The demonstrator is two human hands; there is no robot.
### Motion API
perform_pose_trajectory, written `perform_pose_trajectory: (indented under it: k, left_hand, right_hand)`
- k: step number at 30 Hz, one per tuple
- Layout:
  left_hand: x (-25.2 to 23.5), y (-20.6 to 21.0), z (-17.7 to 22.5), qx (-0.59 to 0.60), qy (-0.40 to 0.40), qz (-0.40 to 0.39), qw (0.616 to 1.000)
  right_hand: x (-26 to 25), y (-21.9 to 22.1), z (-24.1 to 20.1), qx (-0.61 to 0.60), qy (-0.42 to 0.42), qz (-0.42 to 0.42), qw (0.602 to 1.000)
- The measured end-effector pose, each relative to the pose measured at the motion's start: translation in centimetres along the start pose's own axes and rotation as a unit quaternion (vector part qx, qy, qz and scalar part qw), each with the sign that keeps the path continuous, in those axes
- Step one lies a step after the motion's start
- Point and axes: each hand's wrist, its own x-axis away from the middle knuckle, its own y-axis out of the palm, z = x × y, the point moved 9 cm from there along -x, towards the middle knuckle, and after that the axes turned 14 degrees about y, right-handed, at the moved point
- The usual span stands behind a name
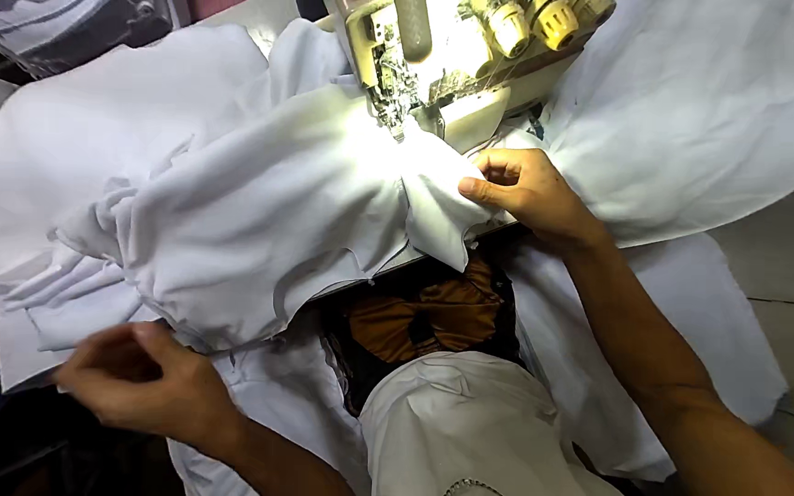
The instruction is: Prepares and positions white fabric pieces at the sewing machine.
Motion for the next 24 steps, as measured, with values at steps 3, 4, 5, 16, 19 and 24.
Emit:
perform_pose_trajectory:
  k: [3, 4, 5, 16, 19, 24]
  left_hand:
    - [7.0, 7.3, 1.2, 0.242, -0.077, -0.141, 0.957]
    - [8.4, 9.1, 1.2, 0.25, -0.103, -0.15, 0.951]
    - [8.8, 10.0, 1.2, 0.224, -0.115, -0.133, 0.959]
    - [3.1, 10.9, 0.9, -0.051, -0.092, -0.069, 0.992]
    - [1.4, 11.3, -0.7, -0.102, -0.041, -0.038, 0.993]
    - [-3.6, 4.1, 0.4, -0.094, 0.12, 0.002, 0.988]
  right_hand:
    - [1.1, -0.2, 0.6, -0.038, 0.027, -0.018, 0.999]
    - [1.6, -0.1, 0.8, -0.054, 0.046, -0.028, 0.997]
    - [1.9, 0.0, 0.9, -0.071, 0.06, -0.04, 0.995]
    - [2.8, 2.6, 0.4, -0.31, 0.117, -0.166, 0.929]
    - [3.3, 2.9, 0.2, -0.301, 0.114, -0.154, 0.934]
    - [3.9, 3.3, -0.3, -0.297, 0.089, -0.1, 0.945]
